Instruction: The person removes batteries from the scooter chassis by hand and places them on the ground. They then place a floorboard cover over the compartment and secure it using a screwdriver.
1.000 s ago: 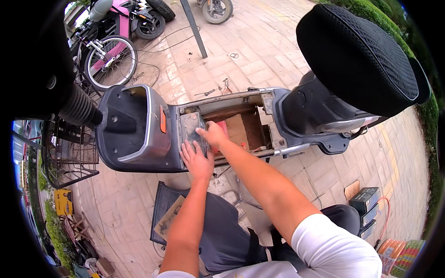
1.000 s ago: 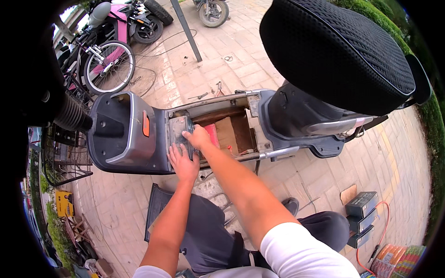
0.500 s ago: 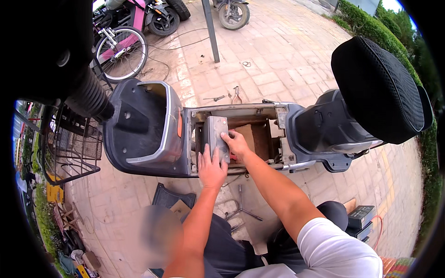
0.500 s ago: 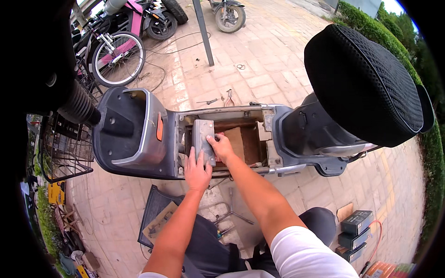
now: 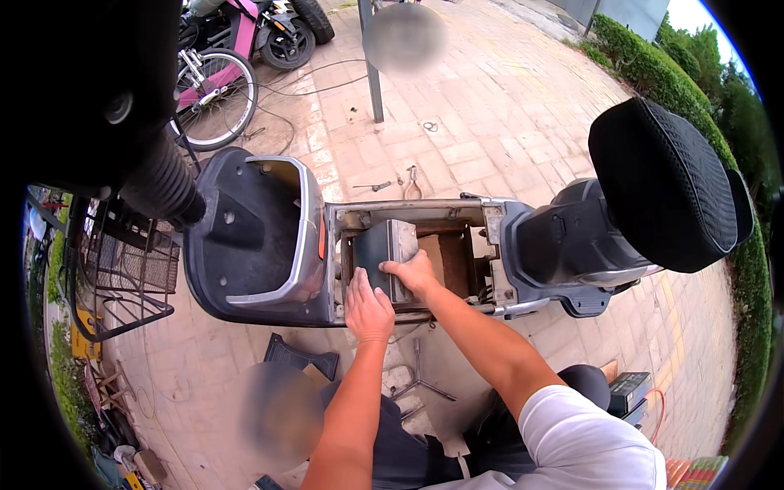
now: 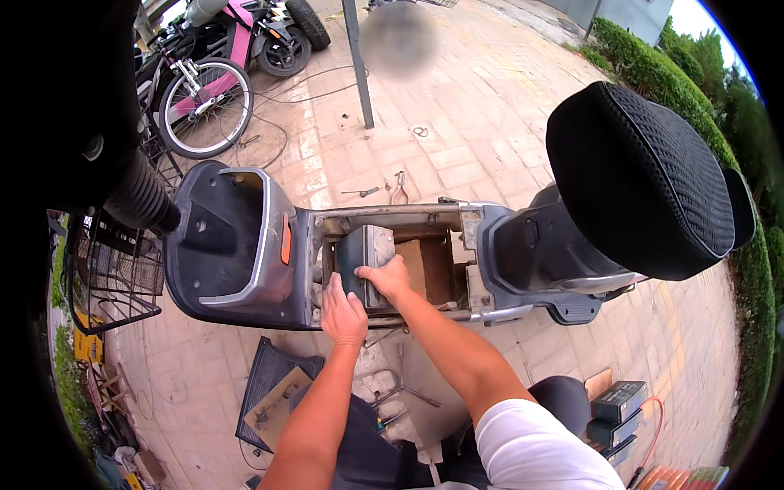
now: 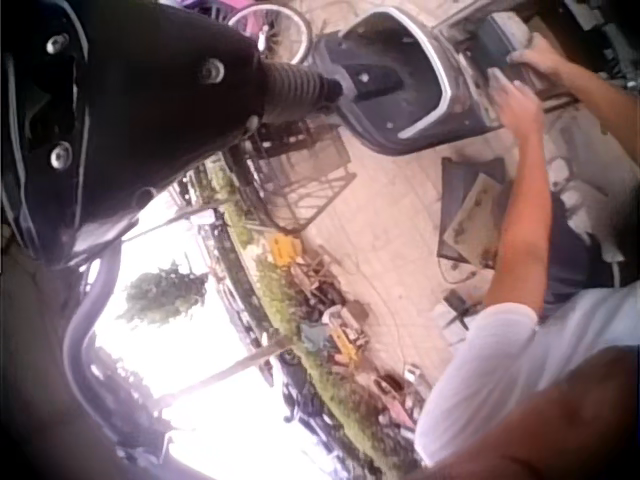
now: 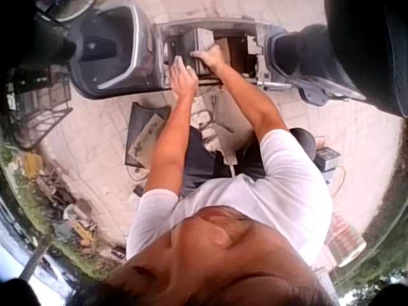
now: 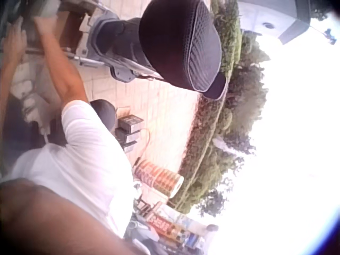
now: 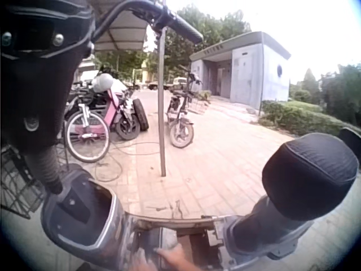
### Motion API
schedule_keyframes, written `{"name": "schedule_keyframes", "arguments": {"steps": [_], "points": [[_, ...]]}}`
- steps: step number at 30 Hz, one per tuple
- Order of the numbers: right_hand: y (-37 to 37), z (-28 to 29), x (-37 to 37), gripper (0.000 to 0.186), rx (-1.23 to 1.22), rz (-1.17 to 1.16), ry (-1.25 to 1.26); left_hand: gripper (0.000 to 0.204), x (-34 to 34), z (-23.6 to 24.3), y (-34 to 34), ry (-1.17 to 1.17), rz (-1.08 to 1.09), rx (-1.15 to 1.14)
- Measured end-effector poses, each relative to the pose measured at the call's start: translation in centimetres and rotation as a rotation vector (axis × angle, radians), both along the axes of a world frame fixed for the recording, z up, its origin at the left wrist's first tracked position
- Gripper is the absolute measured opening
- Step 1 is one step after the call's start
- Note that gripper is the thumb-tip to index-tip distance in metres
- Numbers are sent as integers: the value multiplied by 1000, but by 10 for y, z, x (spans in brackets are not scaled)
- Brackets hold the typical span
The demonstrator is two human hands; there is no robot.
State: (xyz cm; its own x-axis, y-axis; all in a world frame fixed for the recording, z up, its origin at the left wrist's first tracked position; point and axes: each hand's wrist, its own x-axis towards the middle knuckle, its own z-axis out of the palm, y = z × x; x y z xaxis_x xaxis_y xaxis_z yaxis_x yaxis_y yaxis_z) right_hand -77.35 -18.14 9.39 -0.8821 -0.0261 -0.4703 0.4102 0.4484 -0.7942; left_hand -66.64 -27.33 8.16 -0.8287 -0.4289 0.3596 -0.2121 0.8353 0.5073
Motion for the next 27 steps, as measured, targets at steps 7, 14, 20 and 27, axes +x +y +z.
{"name": "schedule_keyframes", "arguments": {"steps": [7,14,20,27], "points": [[36,73,1,89,100,157,149,50,5,-2,-6,2,16,-41],[154,212,49,95,151,352,559,49,-8,-20,-7,-12,-10,-103],[271,270,130,89,329,459,409,45,-4,-23,-15,-35,6,-92],[432,207,263,88,678,86,-54,44,-6,-18,-8,-96,17,-127]]}}
